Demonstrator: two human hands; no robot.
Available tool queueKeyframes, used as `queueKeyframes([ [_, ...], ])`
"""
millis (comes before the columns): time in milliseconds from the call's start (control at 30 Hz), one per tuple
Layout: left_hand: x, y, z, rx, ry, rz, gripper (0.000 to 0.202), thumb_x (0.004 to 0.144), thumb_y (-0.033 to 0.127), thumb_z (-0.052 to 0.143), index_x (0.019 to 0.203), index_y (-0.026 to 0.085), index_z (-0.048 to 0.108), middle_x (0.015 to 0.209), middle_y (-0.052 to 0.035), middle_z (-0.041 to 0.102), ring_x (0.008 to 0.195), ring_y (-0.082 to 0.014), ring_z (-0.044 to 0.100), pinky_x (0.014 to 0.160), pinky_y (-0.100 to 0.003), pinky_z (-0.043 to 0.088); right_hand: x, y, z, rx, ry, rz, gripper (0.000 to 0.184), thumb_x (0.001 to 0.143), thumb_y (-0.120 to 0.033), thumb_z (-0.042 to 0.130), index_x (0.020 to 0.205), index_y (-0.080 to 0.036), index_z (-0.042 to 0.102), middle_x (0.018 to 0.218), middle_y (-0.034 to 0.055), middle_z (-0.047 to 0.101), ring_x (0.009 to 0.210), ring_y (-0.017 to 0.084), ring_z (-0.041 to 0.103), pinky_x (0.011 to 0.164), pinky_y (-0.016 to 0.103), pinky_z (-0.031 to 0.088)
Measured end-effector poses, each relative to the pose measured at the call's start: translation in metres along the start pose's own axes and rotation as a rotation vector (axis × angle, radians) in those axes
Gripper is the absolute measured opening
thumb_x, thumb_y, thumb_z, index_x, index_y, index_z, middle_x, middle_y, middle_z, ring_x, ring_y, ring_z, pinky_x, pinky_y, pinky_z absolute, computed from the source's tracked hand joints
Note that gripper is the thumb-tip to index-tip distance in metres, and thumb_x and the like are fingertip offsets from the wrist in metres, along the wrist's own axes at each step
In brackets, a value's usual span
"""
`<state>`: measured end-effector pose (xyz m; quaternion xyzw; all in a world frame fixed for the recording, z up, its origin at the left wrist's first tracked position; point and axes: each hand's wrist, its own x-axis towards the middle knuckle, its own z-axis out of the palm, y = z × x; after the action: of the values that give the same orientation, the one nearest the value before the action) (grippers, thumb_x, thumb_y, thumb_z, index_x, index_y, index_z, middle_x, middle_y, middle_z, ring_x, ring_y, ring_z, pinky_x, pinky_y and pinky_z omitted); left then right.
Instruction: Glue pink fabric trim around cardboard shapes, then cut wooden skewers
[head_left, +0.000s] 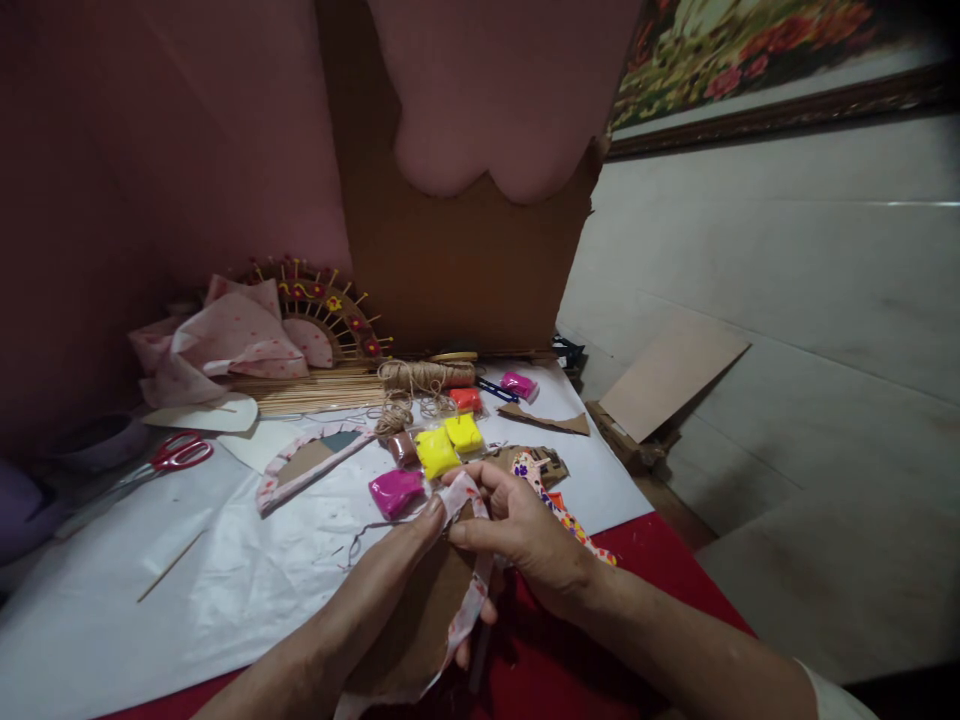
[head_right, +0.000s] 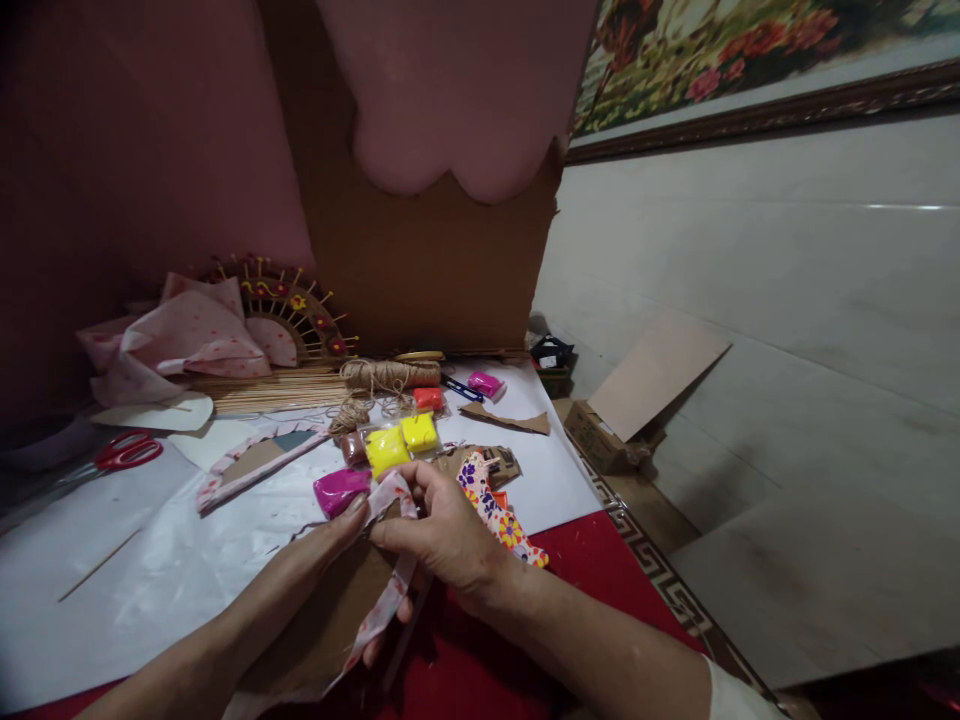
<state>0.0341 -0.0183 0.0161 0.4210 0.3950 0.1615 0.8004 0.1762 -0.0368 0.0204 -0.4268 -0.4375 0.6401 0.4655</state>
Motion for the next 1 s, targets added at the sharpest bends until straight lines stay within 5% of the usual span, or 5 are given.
queueKeyframes([
  [200, 0.001, -0.002, -0.001, 0.048, -0.024, -0.023, 0.067, 0.062, 0.075, 0.050, 0.054, 0.010, 0.064, 0.049, -0.0103, 0.062, 0.041, -0.0165, 0.054, 0.043, -0.026, 0.039, 0.000, -0.002, 0.001, 0.002, -0.027, 0.012, 0.026, 0.067, -0.018, 0.065, 0.087, -0.020, 0.048, 0.069, -0.0052, 0.054, 0.051, 0.008, 0.050, 0.042, 0.017, 0.040],
  [633, 0.003, -0.014, -0.004, 0.042, -0.034, 0.110, 0.062, 0.078, 0.066, 0.040, 0.071, 0.011, 0.067, 0.058, -0.0105, 0.065, 0.043, -0.0178, 0.057, 0.045, -0.029, 0.046, -0.001, 0.004, 0.002, -0.173, 0.095, -0.086, 0.029, 0.066, -0.015, 0.064, 0.093, -0.018, 0.053, 0.075, -0.0033, 0.057, 0.066, 0.011, 0.052, 0.058, 0.022, 0.042],
  [1000, -0.006, 0.000, -0.004, 0.034, -0.106, 0.103, 0.058, 0.082, 0.061, 0.035, 0.072, 0.011, 0.064, 0.058, -0.0094, 0.065, 0.043, -0.0167, 0.058, 0.044, -0.025, 0.044, -0.005, -0.006, -0.006, 0.082, -0.142, 0.020, 0.038, 0.068, -0.021, 0.065, 0.104, -0.019, 0.053, 0.077, -0.0014, 0.059, 0.045, 0.007, 0.050, 0.039, 0.018, 0.040],
])
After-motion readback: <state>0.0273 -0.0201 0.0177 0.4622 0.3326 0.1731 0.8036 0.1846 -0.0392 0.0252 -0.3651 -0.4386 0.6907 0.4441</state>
